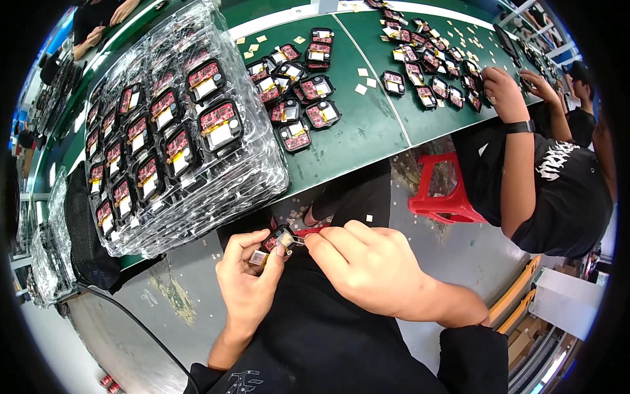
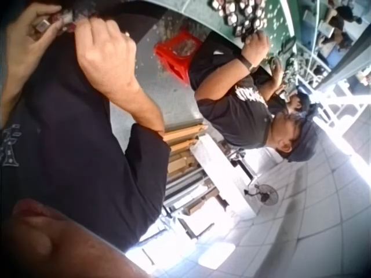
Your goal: Manually assemble small electronic parts and place them into plastic containers on a production line.
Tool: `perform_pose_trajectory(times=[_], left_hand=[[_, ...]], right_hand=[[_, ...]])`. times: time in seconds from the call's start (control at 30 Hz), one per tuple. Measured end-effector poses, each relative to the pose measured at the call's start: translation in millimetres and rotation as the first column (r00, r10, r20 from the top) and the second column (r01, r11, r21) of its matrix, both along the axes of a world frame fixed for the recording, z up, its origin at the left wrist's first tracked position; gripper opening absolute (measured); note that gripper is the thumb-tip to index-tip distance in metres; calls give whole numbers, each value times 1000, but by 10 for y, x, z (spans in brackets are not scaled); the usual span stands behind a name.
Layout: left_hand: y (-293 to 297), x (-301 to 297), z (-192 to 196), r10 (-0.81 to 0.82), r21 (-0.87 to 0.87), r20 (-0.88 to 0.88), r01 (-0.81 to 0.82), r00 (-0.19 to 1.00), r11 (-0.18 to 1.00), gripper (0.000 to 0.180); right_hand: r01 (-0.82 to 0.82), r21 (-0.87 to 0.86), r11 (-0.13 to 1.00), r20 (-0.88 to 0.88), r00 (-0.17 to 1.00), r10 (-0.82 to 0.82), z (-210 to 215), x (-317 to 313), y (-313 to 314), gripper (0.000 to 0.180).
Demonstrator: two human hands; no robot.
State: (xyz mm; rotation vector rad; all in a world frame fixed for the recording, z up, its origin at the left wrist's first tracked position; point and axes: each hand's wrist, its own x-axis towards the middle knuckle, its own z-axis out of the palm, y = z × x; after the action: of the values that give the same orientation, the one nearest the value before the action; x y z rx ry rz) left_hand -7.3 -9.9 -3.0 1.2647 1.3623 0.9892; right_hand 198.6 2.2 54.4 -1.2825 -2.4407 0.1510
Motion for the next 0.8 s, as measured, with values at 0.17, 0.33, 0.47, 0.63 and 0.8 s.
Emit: perform_pose_trajectory(times=[0.17, 0.33, 0.47, 0.63, 0.8], left_hand=[[-9, 27, 21, -6, 43, -63, 9, 998, 999, 27], [-10, 18, -20, 15, 94, -86, -7, 996, 996, 28], [-13, -22, -20, 37, -7, 44, -37, 998, 999, 27], [-31, -15, -44, 35, -3, 68, -35, 997, 999, 27], [-13, -2, -31, 35, -13, 114, -34, 993, 999, 27]], right_hand=[[66, 60, 996, 41, 997, -69, -36, -125, -107, 28], [53, -122, 991, -91, 994, -65, -5, -93, -36, 24], [-33, -329, 944, -351, 932, -89, -122, 106, 145, 17], [-81, -354, 932, -425, 901, -84, -159, 186, 194, 17], [-99, -271, 958, -416, 909, -24, -164, 199, 147, 19]])
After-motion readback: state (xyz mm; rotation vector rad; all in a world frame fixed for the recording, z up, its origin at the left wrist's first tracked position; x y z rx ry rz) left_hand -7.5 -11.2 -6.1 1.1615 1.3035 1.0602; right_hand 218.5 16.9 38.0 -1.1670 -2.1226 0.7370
